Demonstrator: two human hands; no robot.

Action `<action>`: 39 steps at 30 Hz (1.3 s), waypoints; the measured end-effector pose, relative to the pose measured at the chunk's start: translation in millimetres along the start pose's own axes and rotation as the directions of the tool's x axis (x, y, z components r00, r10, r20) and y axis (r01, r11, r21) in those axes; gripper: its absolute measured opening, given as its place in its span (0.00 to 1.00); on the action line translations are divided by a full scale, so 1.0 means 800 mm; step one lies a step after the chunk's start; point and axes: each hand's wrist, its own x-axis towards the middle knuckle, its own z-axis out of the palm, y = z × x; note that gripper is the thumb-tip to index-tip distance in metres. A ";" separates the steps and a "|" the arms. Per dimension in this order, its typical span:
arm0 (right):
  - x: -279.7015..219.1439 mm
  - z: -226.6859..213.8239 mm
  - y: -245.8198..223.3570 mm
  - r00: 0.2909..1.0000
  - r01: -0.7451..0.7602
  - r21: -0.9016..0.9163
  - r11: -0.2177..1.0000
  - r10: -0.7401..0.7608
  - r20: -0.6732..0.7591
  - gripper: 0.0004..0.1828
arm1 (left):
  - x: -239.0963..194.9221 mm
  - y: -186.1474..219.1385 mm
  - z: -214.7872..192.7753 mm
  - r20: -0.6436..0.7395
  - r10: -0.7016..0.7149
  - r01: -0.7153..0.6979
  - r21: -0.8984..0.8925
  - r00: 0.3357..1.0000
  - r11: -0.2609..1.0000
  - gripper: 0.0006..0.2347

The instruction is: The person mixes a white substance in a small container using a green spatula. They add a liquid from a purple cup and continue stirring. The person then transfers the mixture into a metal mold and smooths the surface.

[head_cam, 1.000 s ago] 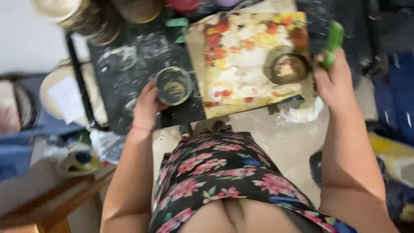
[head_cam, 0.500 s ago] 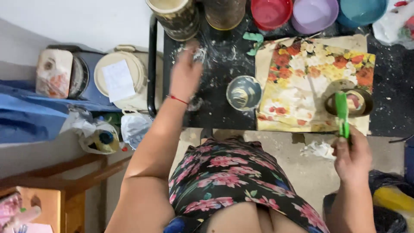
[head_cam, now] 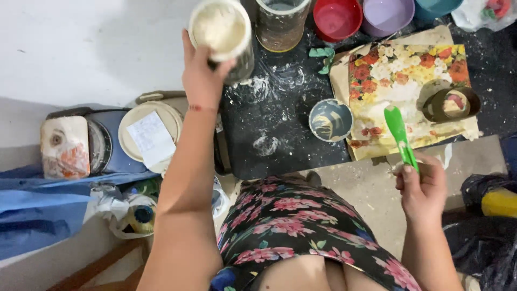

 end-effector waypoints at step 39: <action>0.093 0.177 -0.075 0.694 -0.495 0.131 0.859 0.300 0.654 0.11 | -0.256 0.183 -0.076 0.265 0.475 -0.472 -0.080 0.839 0.878 0.18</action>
